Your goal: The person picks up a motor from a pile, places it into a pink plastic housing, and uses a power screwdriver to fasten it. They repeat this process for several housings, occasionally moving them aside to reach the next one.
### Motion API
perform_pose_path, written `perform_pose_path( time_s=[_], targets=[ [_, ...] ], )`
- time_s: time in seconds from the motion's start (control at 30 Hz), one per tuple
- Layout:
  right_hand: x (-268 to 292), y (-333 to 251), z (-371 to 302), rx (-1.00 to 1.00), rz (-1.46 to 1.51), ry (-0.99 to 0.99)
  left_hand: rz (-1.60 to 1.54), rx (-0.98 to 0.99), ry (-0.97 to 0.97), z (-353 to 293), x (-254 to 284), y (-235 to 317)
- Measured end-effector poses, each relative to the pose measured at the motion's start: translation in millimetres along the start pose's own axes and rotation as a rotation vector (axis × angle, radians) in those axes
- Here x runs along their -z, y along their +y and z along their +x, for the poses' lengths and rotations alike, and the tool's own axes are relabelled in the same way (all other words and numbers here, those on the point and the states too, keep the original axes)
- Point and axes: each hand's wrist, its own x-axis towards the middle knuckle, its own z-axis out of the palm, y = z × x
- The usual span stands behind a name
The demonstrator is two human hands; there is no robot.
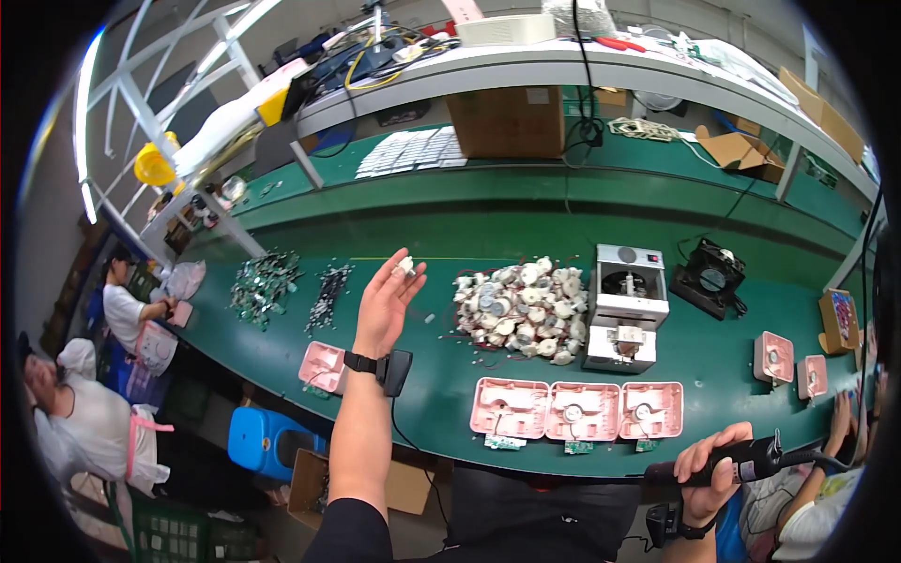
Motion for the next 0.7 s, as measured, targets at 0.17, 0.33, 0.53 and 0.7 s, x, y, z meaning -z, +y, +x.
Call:
perform_pose_path(
  time_s=[0.17,0.33,0.53,0.7],
  targets=[
    [-10,-2,-4,-0.088,0.098,-0.008,-0.414,0.032,-0.098,-47,19,31],
    [-14,-4,-10,-0.111,0.126,-0.050,-0.496,0.206,-0.083,-81,34,26],
    [-19,-2,-7,-0.088,0.165,-0.096,-0.470,0.328,0.015,-92,46,4],
    [-19,7,5,-0.046,0.131,-0.146,-0.469,0.316,0.009,-83,43,-7]
  ],
)
